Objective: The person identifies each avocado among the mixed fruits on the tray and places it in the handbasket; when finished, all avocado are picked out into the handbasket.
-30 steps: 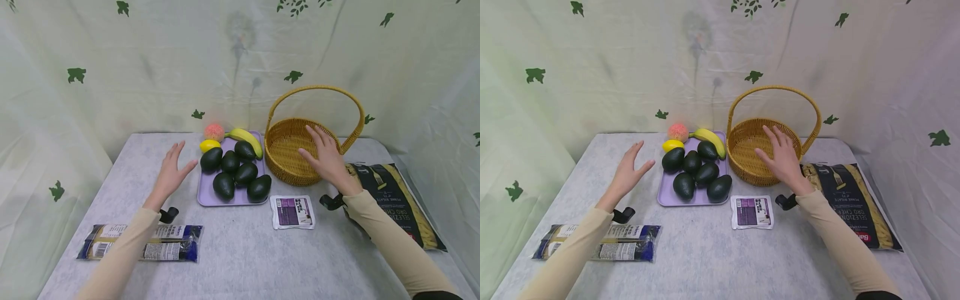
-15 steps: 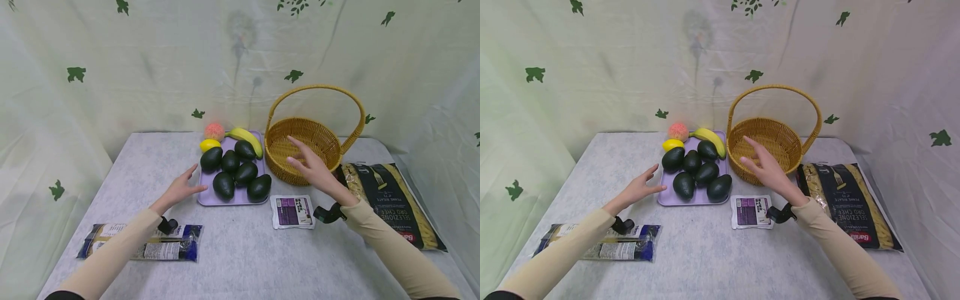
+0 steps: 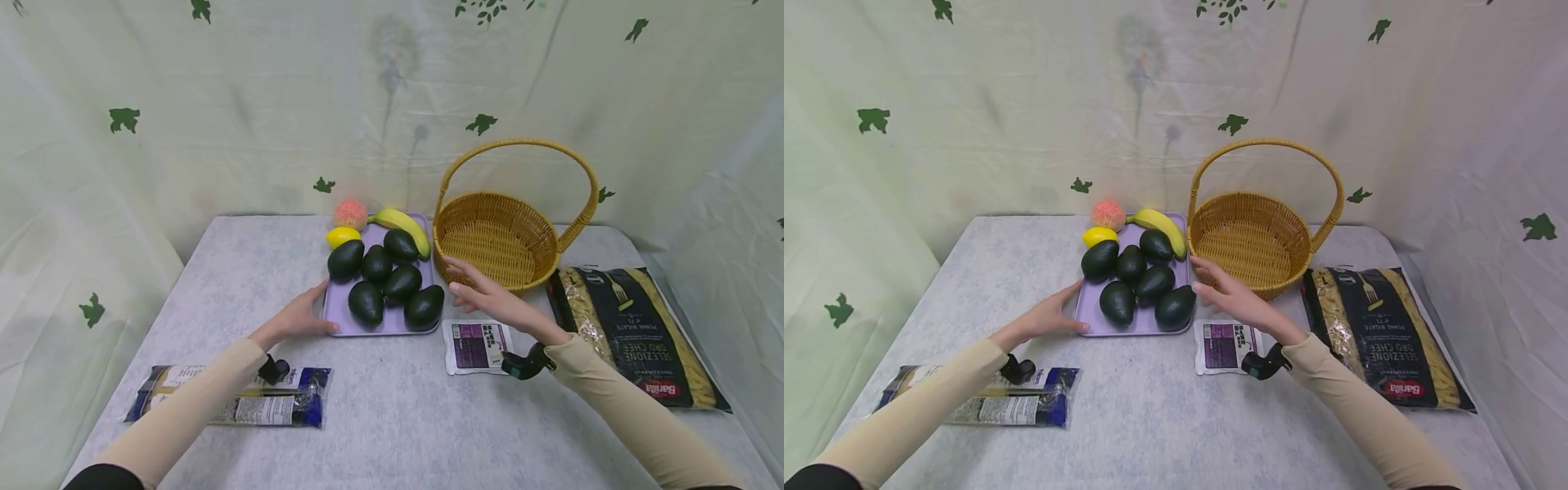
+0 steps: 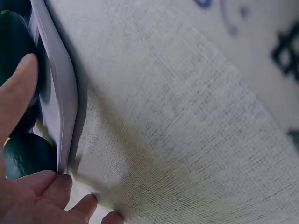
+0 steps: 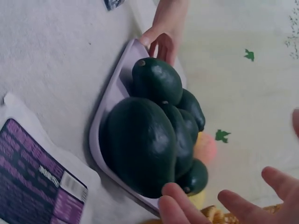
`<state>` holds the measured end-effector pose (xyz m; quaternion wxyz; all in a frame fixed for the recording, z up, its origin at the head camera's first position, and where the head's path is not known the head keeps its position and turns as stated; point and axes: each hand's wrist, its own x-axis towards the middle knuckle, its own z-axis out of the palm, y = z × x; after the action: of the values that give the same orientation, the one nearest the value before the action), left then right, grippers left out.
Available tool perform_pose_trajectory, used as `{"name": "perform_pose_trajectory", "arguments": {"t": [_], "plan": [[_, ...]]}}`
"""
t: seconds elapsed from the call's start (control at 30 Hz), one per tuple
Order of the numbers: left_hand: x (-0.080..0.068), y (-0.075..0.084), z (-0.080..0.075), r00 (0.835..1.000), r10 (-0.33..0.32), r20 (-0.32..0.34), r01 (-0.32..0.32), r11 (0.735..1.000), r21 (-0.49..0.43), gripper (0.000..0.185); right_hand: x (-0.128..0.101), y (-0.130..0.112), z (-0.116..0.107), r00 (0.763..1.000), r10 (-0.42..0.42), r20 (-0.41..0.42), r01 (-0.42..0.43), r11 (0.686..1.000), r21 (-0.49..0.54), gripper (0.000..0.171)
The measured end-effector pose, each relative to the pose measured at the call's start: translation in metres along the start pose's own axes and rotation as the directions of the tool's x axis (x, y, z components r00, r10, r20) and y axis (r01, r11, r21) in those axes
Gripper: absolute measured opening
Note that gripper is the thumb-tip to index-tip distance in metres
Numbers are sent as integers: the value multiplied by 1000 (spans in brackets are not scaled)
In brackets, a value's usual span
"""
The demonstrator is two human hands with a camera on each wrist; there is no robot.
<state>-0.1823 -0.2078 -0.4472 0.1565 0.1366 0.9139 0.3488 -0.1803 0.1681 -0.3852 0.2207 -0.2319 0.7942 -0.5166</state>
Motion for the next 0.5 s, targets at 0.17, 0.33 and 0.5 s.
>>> {"name": "perform_pose_trajectory", "arguments": {"t": [0.17, 0.33, 0.5], "plan": [[1, -1, 2, 998, 57, -8, -57, 996, 74, 101, 5, 13, 6, 998, 35, 56, -39, 997, 68, 60], [3, -3, 2, 998, 60, 20, -62, 990, 126, 103, 12, 21, 16, 994, 78, 77, -85, 992, 94, 65], [3, -3, 0, 998, 37, 41, -43, 987, 152, 104, 21, 25, 28, 998, 60, 4, -60, 998, -35, 65]]}}
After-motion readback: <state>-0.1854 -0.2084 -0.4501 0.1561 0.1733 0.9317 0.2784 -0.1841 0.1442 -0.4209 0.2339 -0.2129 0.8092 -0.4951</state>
